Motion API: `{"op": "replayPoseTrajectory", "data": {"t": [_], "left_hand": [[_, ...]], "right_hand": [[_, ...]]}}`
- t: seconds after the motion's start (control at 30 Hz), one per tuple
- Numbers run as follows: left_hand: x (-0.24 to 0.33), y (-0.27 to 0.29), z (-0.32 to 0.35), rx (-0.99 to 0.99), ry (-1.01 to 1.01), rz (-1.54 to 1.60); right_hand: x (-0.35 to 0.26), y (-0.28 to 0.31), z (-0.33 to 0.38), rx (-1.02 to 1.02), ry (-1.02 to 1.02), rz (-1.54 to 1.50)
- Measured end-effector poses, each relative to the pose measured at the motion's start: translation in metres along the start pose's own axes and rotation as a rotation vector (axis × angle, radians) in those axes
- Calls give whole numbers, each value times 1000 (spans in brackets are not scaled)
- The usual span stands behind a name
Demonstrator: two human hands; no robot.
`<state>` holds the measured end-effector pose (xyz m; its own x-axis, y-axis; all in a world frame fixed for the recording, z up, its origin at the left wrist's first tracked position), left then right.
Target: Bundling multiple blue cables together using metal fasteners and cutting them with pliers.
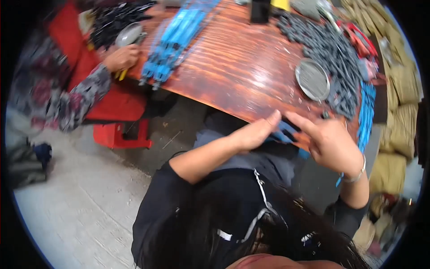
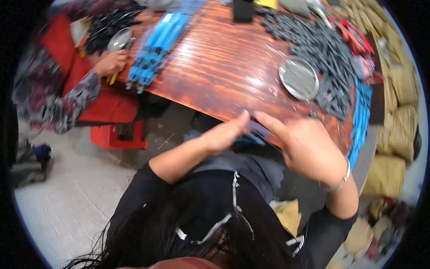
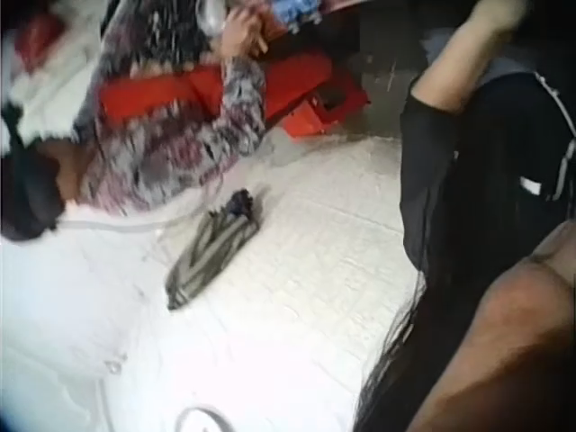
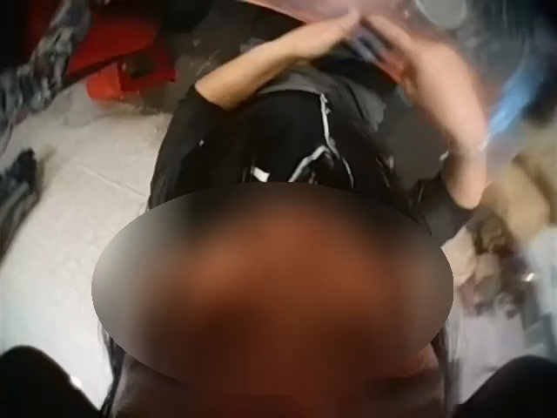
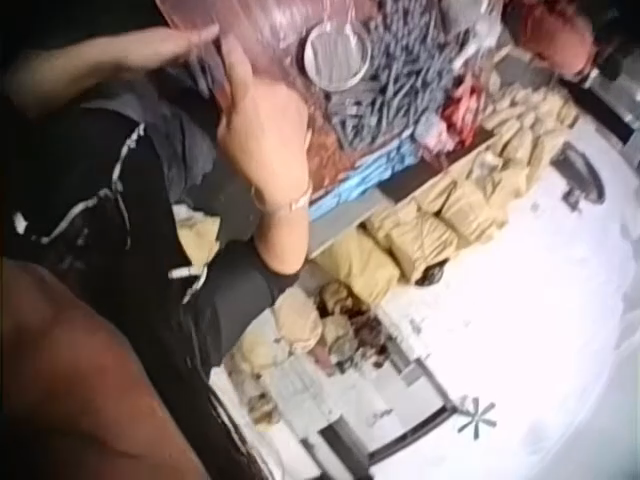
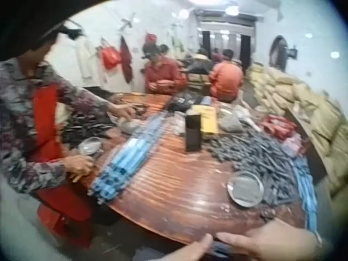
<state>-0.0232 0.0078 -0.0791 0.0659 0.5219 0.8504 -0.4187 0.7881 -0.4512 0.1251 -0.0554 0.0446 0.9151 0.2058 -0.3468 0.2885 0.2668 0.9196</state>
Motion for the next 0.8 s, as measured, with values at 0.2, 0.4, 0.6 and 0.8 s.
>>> {"op": "replayPoseTrajectory", "data": {"t": [0.2, 0.4, 0.6, 0.8], "left_hand": [[2, -2, -1, -66, 47, 39], [-9, -7, -2, -44, 20, 59], [-13, -5, 4, -99, -3, 94], [-14, -7, -1, -47, -15, 153]], "right_hand": [[6, -2, 8, 34, 28, -24], [18, -22, 14, 243, 132, -135], [22, -27, 26, 249, 42, -404], [22, -19, 38, 515, -51, -428]]}}
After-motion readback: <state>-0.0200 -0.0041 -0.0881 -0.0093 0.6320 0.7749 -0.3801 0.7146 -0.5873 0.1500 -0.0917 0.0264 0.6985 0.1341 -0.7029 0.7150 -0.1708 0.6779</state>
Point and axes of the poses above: each hand's wrist, its own z-axis away from the middle knuckle, its own y-axis out of the back of the hand, x = y × z, the point moved 1 cm from there along -z, towards the middle knuckle
